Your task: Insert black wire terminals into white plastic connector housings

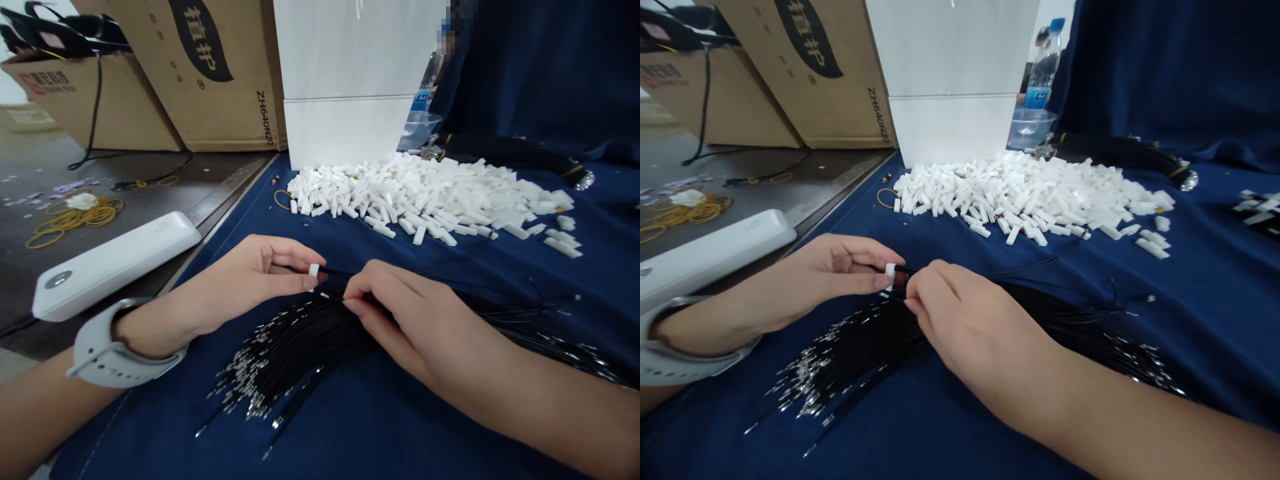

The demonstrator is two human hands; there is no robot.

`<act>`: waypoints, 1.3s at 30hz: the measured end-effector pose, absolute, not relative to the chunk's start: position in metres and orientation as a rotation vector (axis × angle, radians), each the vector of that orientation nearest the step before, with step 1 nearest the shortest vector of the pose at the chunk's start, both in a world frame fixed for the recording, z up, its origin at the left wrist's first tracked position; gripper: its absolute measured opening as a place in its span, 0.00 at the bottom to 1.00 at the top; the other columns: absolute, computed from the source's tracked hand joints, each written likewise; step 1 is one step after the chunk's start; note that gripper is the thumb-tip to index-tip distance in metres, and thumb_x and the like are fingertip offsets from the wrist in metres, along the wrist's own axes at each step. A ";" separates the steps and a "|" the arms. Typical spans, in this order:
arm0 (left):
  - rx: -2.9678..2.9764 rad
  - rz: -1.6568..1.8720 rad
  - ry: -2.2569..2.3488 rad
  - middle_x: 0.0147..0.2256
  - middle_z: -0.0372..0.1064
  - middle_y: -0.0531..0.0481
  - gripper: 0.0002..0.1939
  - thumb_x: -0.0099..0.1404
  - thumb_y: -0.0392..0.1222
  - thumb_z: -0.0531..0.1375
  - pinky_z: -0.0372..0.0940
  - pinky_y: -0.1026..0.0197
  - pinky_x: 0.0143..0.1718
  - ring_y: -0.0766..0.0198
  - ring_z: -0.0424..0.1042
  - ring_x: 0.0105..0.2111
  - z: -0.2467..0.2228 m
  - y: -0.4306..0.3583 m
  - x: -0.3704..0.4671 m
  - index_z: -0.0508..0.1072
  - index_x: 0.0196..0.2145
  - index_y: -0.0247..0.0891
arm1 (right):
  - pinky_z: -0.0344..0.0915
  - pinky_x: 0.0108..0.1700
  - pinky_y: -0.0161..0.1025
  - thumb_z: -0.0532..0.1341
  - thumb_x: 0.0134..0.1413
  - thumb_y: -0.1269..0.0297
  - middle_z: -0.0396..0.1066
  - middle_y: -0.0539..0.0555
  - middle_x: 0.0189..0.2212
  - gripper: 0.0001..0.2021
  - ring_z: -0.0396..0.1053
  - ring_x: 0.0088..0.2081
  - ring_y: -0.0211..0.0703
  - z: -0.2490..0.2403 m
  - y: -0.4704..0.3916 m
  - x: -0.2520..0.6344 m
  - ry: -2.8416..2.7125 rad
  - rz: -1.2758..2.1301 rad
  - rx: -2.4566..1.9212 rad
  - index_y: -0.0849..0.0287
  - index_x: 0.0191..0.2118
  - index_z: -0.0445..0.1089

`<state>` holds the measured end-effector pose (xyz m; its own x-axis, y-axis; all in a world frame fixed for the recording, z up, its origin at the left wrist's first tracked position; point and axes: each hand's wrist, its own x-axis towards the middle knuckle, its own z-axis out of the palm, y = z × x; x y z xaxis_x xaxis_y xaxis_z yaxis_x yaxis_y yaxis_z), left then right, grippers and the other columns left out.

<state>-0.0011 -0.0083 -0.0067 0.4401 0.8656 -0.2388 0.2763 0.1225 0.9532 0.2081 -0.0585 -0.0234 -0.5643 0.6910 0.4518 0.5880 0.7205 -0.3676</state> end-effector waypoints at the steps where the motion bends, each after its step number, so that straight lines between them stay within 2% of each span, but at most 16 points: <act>1: 1.390 0.581 1.080 0.34 0.81 0.53 0.08 0.57 0.35 0.68 0.68 0.73 0.38 0.70 0.77 0.35 -0.006 -0.009 -0.001 0.80 0.36 0.40 | 0.61 0.29 0.32 0.53 0.61 0.78 0.65 0.51 0.29 0.08 0.64 0.30 0.36 -0.025 -0.057 0.208 -2.314 0.229 -0.990 0.62 0.33 0.65; 5: 1.292 0.579 1.073 0.33 0.80 0.55 0.07 0.59 0.32 0.66 0.66 0.76 0.36 0.75 0.76 0.33 -0.006 -0.009 0.000 0.80 0.36 0.40 | 0.63 0.30 0.34 0.56 0.59 0.80 0.66 0.53 0.30 0.06 0.64 0.31 0.39 -0.031 -0.055 0.210 -2.319 0.128 -0.977 0.65 0.34 0.68; 9: 1.301 0.573 1.102 0.32 0.80 0.54 0.08 0.57 0.32 0.66 0.66 0.75 0.34 0.73 0.75 0.32 -0.006 -0.009 0.002 0.80 0.36 0.38 | 0.65 0.34 0.39 0.55 0.57 0.82 0.66 0.54 0.31 0.08 0.64 0.32 0.42 -0.035 -0.057 0.212 -2.380 0.027 -0.939 0.67 0.35 0.69; 12: 1.320 0.592 1.126 0.31 0.80 0.55 0.08 0.56 0.32 0.66 0.65 0.76 0.33 0.74 0.75 0.32 -0.006 -0.010 0.003 0.80 0.35 0.38 | 0.67 0.32 0.40 0.57 0.54 0.82 0.67 0.55 0.31 0.07 0.65 0.31 0.44 -0.037 -0.058 0.211 -2.388 -0.038 -0.993 0.67 0.35 0.70; 17: 1.278 0.623 1.139 0.30 0.81 0.55 0.07 0.56 0.31 0.65 0.66 0.76 0.32 0.74 0.76 0.30 -0.002 -0.013 0.008 0.79 0.33 0.38 | 0.67 0.28 0.41 0.58 0.53 0.81 0.67 0.55 0.30 0.07 0.67 0.29 0.45 -0.036 -0.057 0.208 -2.396 -0.133 -1.060 0.66 0.34 0.71; 26: 1.287 0.631 1.184 0.28 0.80 0.54 0.07 0.55 0.29 0.65 0.67 0.75 0.29 0.72 0.76 0.27 0.002 -0.016 0.014 0.79 0.32 0.36 | 0.67 0.27 0.41 0.60 0.53 0.79 0.66 0.53 0.28 0.04 0.67 0.27 0.45 -0.036 -0.055 0.209 -2.431 -0.170 -1.018 0.64 0.32 0.70; 39: 1.193 0.662 1.222 0.25 0.79 0.54 0.06 0.57 0.27 0.64 0.66 0.76 0.27 0.73 0.75 0.26 0.006 -0.021 0.020 0.78 0.29 0.35 | 0.63 0.25 0.40 0.57 0.55 0.79 0.66 0.54 0.29 0.06 0.67 0.27 0.45 -0.036 -0.054 0.207 -2.415 -0.223 -1.008 0.64 0.33 0.69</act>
